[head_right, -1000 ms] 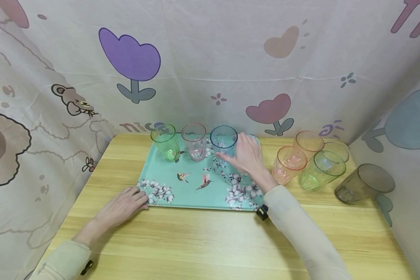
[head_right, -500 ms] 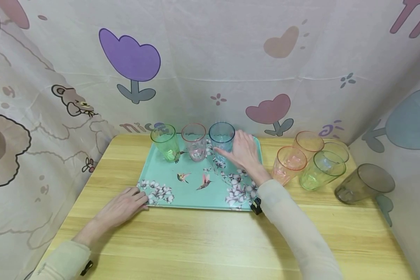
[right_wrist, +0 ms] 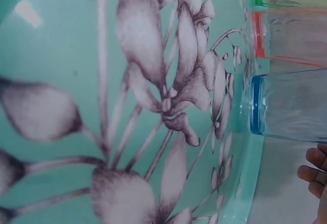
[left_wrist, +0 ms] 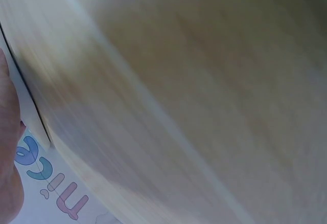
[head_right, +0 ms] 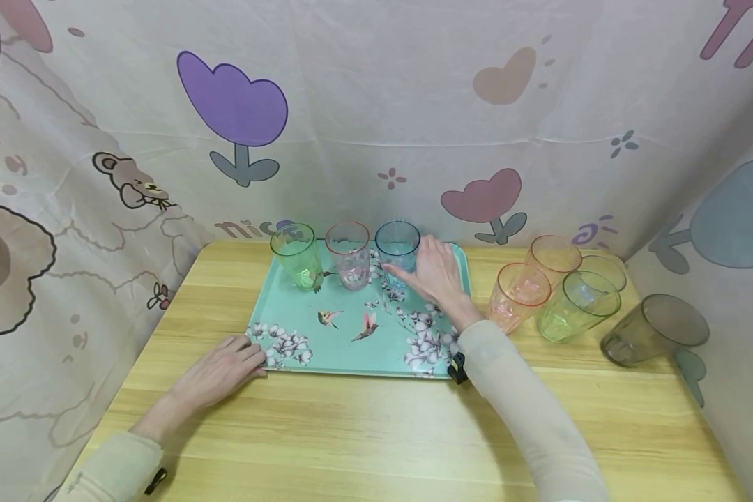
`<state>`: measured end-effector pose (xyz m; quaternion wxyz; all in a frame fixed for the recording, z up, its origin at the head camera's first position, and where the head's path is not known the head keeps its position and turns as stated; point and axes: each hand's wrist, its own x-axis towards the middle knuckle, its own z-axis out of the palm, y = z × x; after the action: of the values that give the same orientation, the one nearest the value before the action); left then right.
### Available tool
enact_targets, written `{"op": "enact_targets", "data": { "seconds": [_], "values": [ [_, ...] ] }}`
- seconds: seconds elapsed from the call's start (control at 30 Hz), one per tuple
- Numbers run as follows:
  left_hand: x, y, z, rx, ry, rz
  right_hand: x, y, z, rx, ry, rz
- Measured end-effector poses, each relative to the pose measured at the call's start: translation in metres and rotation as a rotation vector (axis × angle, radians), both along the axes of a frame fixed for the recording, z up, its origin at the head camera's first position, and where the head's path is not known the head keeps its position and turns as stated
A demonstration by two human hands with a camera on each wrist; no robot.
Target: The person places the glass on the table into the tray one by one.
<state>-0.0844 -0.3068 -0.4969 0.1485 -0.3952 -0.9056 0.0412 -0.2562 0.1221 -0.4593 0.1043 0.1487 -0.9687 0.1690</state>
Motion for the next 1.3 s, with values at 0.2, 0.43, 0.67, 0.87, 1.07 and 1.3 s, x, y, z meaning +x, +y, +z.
{"op": "enact_targets", "data": {
  "seconds": [0.2,0.43,0.67,0.87,1.07,1.3],
  "values": [
    [0.000,0.000,0.001,-0.005,-0.009,0.010,-0.001,0.000,-0.001,-0.013,-0.016,-0.009],
    [0.000,0.001,0.001,-0.007,0.001,0.010,-0.004,0.000,-0.002,-0.035,-0.045,-0.026],
    [0.001,0.001,0.001,-0.004,-0.005,0.007,-0.005,0.001,-0.002,-0.013,-0.042,-0.039],
    [0.001,0.001,0.001,-0.005,-0.007,0.011,-0.004,0.001,-0.001,-0.010,-0.042,-0.045],
    [0.001,0.001,0.001,0.000,-0.006,0.011,-0.002,0.000,0.002,0.000,-0.037,-0.057],
    [0.001,0.001,0.000,0.001,-0.003,0.015,0.002,0.000,0.010,-0.083,-0.078,-0.066]
  ]
}}
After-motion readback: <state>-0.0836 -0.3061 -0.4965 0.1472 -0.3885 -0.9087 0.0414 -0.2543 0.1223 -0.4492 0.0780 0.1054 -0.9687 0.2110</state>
